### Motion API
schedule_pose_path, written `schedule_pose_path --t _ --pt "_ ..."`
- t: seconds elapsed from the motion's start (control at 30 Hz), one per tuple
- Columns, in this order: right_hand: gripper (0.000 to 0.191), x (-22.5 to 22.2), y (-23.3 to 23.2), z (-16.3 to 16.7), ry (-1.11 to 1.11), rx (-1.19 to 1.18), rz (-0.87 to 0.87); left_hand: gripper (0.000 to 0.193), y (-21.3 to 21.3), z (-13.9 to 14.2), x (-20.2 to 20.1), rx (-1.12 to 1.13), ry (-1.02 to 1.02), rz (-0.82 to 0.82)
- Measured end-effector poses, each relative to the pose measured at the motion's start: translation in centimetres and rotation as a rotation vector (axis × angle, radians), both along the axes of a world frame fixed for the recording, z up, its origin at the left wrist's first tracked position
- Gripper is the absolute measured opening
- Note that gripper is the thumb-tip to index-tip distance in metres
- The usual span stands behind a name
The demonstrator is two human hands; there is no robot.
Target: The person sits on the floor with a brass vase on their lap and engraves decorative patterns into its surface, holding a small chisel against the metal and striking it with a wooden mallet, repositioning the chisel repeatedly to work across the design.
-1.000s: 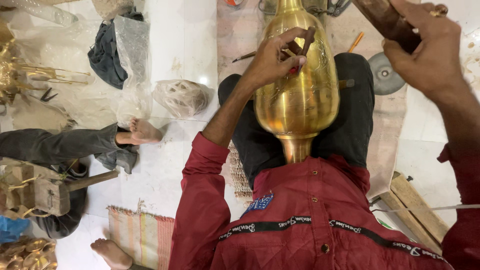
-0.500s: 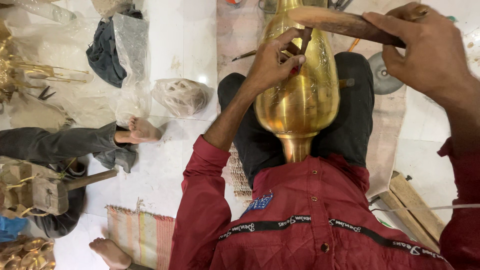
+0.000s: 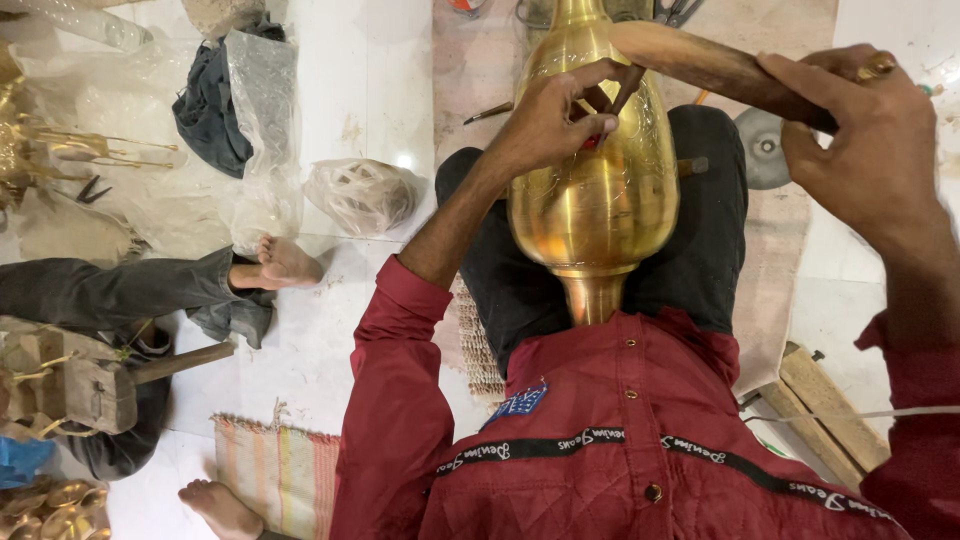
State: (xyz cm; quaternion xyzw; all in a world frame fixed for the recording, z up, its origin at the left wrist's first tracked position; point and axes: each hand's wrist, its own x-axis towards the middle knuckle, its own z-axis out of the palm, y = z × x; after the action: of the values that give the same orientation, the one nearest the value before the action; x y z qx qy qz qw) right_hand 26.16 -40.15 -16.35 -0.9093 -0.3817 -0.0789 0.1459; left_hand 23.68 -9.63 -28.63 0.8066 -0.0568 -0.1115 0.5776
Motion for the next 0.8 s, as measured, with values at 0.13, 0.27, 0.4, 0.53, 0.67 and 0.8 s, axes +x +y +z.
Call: schedule_pose_path --t 0.13,0.27,0.4,0.53,0.67,0.8 --pt "0.058 -1.5 0.2 -0.5 0.303 0.335 -0.126 0.049 0.0 0.4 0.6 0.045 -0.036 -0.064" --pt "0.059 -2.3 -0.2 -1.4 0.269 0.300 -0.177 0.055 0.0 0.0 1.3 0.055 -0.010 -0.104" --pt "0.064 -3.3 -1.4 -3.0 0.030 0.066 -0.106 0.055 0.3 -0.5 1.8 0.109 -0.138 -0.183" --pt "0.054 -4.8 -1.8 -4.7 0.268 0.374 -0.193 0.055 0.3 -0.9 2.4 0.122 -0.184 -0.255" --pt "0.052 -5.8 -1.9 -4.8 0.238 0.339 -0.244 0.058 0.1 -1.2 2.8 0.111 -0.187 -0.307" --pt "0.054 -6.9 -0.8 -5.0 0.541 0.905 -0.272 0.054 0.0 -1.3 3.0 0.100 -0.195 -0.375"
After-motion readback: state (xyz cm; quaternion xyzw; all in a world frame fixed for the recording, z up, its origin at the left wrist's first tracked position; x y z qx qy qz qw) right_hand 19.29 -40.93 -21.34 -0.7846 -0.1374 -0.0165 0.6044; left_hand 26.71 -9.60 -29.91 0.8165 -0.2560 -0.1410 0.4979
